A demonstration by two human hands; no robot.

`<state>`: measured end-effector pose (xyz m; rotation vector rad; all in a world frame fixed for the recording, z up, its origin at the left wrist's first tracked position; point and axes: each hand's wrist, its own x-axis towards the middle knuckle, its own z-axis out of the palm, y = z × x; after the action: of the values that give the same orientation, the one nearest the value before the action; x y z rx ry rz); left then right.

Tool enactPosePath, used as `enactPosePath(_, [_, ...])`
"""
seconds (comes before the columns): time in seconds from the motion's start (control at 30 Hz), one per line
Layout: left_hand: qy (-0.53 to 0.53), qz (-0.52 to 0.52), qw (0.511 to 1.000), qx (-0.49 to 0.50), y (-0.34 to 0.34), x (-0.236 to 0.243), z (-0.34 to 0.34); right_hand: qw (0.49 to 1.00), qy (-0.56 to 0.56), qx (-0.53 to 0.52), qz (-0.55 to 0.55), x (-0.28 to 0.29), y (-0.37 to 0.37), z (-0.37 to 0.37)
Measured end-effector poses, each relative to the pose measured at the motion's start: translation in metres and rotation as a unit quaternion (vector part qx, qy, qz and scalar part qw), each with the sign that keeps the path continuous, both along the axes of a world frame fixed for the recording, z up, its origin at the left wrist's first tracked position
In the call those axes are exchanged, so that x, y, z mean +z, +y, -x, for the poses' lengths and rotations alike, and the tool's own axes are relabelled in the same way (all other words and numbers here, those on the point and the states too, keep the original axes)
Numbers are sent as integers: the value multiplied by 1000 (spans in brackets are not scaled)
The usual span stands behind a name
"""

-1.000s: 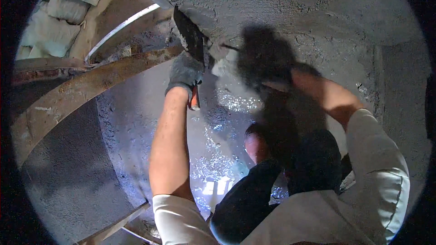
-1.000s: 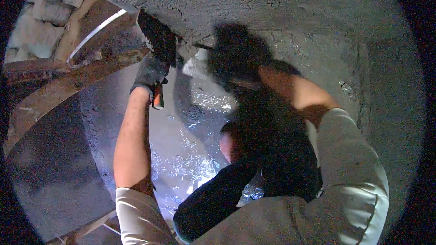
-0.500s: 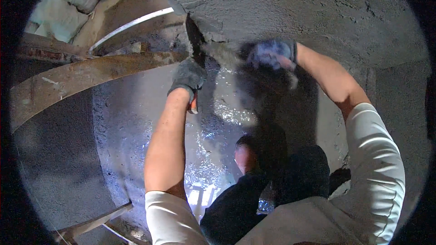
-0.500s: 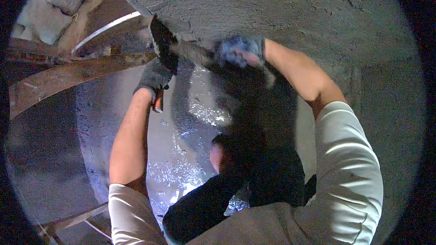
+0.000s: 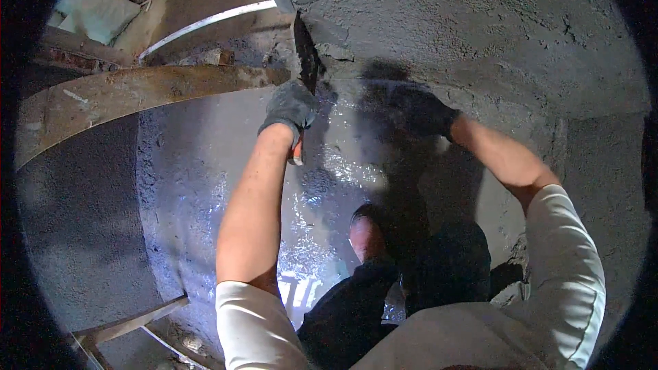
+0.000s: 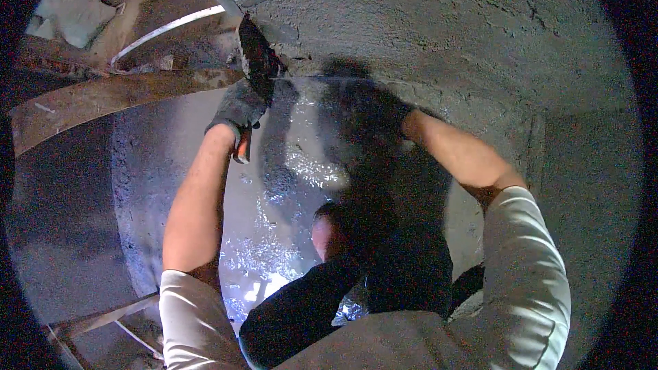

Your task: Applying and smoothing plaster onto a wall using a hawk and trowel.

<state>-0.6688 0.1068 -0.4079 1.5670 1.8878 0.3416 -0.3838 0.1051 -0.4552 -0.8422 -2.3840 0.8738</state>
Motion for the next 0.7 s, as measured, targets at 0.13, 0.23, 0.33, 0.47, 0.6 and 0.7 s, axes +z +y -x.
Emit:
enactPosePath(0.13, [28, 25, 997, -62, 6, -5, 2, 918, -367, -21, -148, -34, 43, 11])
enactPosePath(0.23, [-10, -21, 999, -24, 5, -7, -1, 964, -211, -106, -121, -24, 53, 22])
enactPosePath(0.33, [27, 6, 999, -45, 4, -9, 3, 926, -269, -138, -225, 4, 39, 32])
enactPosePath(0.47, [3, 18, 999, -27, 0, 10, -12, 885, -305, 76, -343, 48, 43, 20])
enactPosePath(0.6, [17, -9, 1000, -23, 3, -1, -3, 962, -145, 20, -232, 75, 44, 24])
enactPosePath(0.7, [21, 17, 1000, 1, 5, -4, -5, 962, -115, 26, -246, 93, 45, 24])
